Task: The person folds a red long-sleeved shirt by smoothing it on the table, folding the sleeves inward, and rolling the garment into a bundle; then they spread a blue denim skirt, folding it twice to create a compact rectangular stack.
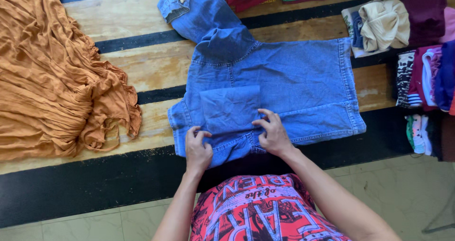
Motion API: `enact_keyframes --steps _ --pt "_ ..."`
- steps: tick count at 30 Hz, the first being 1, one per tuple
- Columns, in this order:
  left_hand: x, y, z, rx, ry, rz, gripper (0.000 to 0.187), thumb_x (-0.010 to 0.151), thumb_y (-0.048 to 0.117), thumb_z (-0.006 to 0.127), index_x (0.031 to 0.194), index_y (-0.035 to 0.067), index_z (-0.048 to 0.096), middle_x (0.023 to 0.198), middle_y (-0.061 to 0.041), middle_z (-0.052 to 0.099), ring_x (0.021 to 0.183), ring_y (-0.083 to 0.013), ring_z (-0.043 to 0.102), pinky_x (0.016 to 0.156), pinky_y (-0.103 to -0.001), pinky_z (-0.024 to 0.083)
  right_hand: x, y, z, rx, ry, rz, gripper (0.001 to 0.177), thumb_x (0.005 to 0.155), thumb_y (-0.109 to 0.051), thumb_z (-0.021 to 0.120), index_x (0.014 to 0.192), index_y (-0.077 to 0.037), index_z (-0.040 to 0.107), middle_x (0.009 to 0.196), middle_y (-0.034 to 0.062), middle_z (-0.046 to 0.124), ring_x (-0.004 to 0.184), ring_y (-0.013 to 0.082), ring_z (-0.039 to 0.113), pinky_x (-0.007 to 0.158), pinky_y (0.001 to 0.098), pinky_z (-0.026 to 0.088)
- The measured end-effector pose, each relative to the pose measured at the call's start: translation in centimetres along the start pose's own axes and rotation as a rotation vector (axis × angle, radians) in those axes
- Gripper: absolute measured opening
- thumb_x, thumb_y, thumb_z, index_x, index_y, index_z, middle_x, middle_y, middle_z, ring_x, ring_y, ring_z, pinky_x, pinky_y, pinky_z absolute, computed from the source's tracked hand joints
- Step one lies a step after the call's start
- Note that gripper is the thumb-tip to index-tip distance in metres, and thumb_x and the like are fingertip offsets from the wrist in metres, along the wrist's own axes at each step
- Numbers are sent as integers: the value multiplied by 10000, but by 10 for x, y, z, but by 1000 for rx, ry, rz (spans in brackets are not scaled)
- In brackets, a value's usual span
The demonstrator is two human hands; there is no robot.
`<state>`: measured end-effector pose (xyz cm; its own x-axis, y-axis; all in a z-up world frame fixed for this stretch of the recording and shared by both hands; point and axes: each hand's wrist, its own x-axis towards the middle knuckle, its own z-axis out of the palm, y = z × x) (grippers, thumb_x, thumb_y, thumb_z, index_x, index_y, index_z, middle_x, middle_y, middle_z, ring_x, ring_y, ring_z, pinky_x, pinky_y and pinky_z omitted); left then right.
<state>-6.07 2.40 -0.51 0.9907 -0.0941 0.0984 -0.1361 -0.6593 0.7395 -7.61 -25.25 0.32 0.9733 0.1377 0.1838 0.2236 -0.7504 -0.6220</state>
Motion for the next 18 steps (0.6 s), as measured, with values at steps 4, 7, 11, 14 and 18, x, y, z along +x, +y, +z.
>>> enact_keyframes --steps 4,7,11,14,18 --pt "28 -4 2 -83 -1 -175 295 818 29 650 1110 60 677 1197 -170 642 1104 -310 652 998 -399 520 21 21 7 146 77 278 447 753 -108 758 1184 -63 648 1250 177 616 1109 344 649 936 428 540" --pt "77 -4 10 -118 -34 -270 529 790 140 729 1297 61 599 1261 -171 629 1107 -311 662 979 -406 523 61 55 20 300 -5 546 725 704 -170 859 1339 -29 540 1218 157 647 1056 278 683 877 386 567" --pt "114 -7 20 -2 -206 -398 906 696 263 883 1448 30 434 1279 -238 601 1201 -371 603 1017 -422 480 83 85 33 332 -179 684 997 568 -171 943 1430 -10 469 1164 141 704 1038 232 698 902 366 568" --pt "114 -17 27 -41 -239 -414 956 668 268 900 1456 18 419 1280 -245 609 1217 -367 601 1034 -414 473 82 89 34 380 -205 764 1001 547 -171 960 1415 -13 488 1126 170 717 1006 244 692 890 365 559" --pt "100 -22 34 2 -61 -287 814 647 223 903 1343 14 535 1193 -230 652 1114 -362 633 971 -413 500 68 75 31 352 -157 754 880 579 -239 933 1343 -19 556 1061 146 752 962 221 720 865 350 575"
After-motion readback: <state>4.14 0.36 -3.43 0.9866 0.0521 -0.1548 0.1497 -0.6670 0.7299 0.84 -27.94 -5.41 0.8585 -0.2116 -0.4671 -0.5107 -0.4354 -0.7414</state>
